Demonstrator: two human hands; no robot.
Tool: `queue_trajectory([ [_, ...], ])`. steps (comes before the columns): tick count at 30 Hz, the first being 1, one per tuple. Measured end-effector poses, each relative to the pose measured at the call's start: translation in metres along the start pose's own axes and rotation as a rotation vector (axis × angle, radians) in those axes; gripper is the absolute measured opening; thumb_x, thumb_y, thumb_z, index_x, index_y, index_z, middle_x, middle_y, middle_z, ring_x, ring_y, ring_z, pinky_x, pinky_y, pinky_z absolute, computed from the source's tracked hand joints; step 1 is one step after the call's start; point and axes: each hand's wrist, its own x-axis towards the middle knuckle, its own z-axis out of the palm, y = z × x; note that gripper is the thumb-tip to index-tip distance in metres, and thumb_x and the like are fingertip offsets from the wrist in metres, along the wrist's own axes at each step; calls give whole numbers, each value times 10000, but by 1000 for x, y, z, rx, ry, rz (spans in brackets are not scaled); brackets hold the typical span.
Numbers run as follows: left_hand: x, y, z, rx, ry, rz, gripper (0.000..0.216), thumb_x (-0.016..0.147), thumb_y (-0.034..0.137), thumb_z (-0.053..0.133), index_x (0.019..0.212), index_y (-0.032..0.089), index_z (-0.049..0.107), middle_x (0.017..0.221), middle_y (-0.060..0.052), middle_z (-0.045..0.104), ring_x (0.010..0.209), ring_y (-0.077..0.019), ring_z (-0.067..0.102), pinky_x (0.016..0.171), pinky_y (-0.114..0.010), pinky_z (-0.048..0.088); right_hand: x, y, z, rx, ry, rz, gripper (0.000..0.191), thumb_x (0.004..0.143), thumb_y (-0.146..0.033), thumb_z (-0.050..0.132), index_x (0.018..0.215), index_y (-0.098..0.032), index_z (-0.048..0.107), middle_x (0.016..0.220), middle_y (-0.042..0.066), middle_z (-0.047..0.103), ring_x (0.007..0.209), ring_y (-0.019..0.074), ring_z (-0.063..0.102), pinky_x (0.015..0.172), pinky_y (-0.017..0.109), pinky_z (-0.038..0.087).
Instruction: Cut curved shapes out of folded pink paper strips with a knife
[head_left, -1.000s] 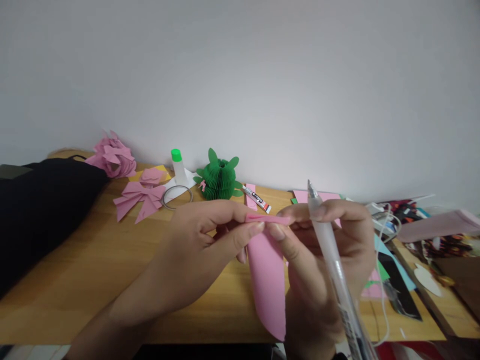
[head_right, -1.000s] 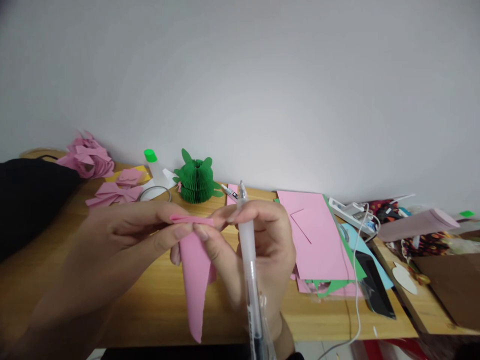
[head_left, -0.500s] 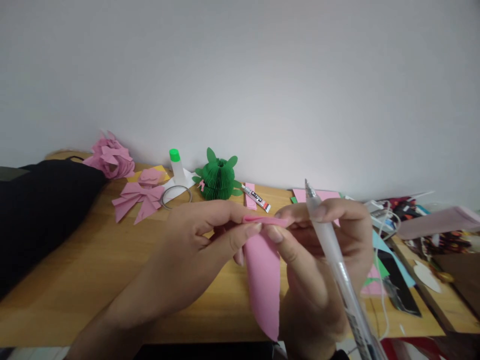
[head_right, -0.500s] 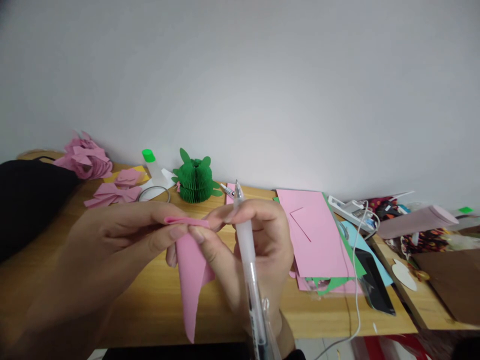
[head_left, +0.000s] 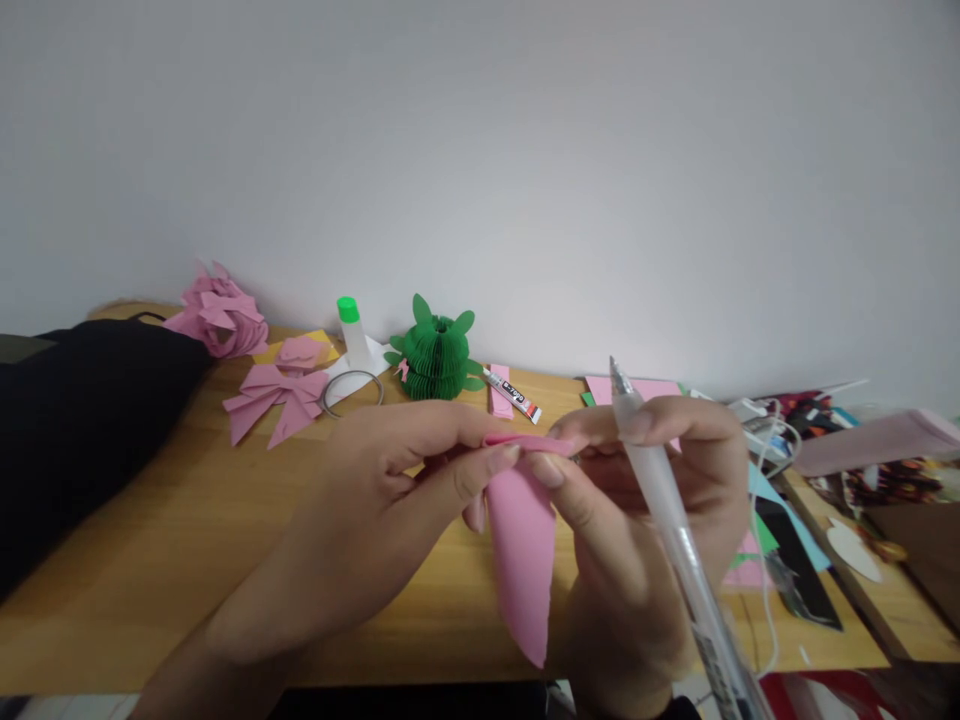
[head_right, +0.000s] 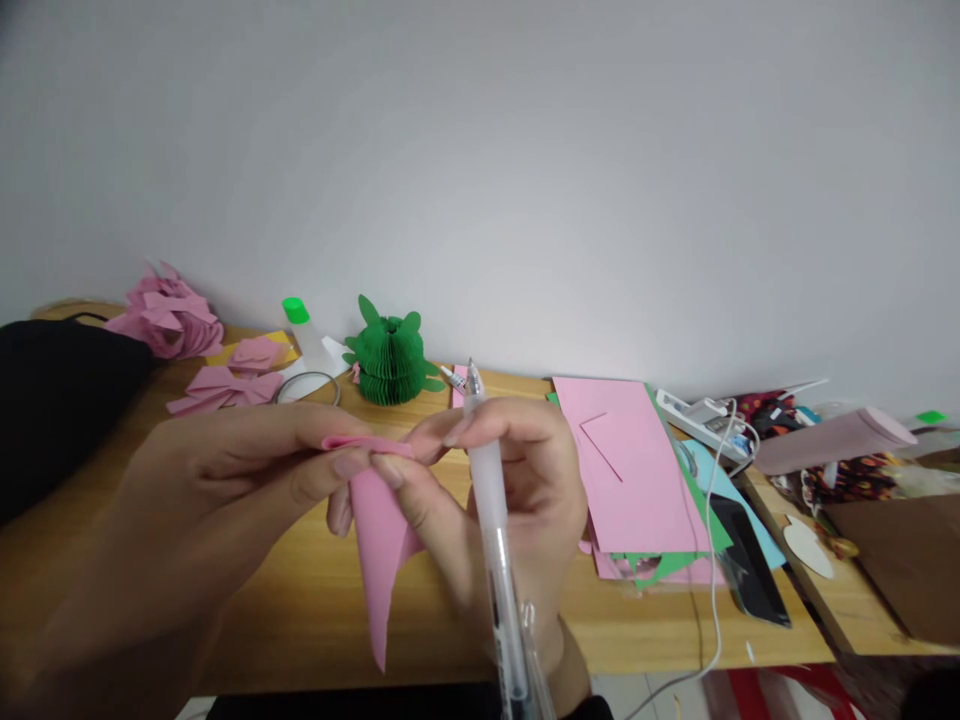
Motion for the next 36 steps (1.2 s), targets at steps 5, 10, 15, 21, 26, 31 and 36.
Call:
queue_trajectory([
  [5,0,0,-2,36,-19,15,261,881,59,590,679,201,675,563,120,616,504,6,563,516,-17,417,0,1,0,-38,2,-9,508,687,63,782,1003,-279,580,848,-56,700,735,109,686,708,228,626],
  [10,1,0,-2,46,-24,10,251,887,76,580,699,205,683,554,116,605,493,-1,561,496,-31,414,1,2,0,-57,2,-34,489,693,41,790,997,-278,578,835,-55,685,732,112,682,697,239,627],
  [15,0,2,-1,22,-28,-11,248,880,88,574,702,215,690,549,110,608,483,-22,565,478,-63,425,1,1,-1,-79,9,-17,473,705,27,782,994,-283,573,832,-49,674,727,123,687,692,265,636],
  [21,0,2,-1,3,-35,-64,242,888,129,568,684,188,684,541,79,618,480,-49,566,461,-105,426,6,-1,1,-2,-22,47,403,716,-25,768,962,-275,569,800,-60,708,686,123,702,629,253,622],
  [26,1,2,0,-4,-50,-80,258,903,130,574,667,168,672,539,71,606,485,-39,551,470,-91,410,8,-1,4,2,16,36,407,711,21,744,929,-275,570,794,-77,724,682,109,715,633,230,620],
  [31,1,1,-1,1,-52,-94,285,905,158,575,634,157,664,519,60,584,473,-45,522,446,-108,380,7,0,2,-38,52,19,407,700,14,772,918,-270,577,785,-66,723,662,117,714,631,229,626],
  [36,-1,-3,0,-36,-33,-142,215,908,193,602,749,163,744,548,48,608,479,-66,509,427,-157,363,7,0,-1,-33,44,32,413,688,27,781,929,-245,584,777,-58,732,675,110,720,652,209,620],
])
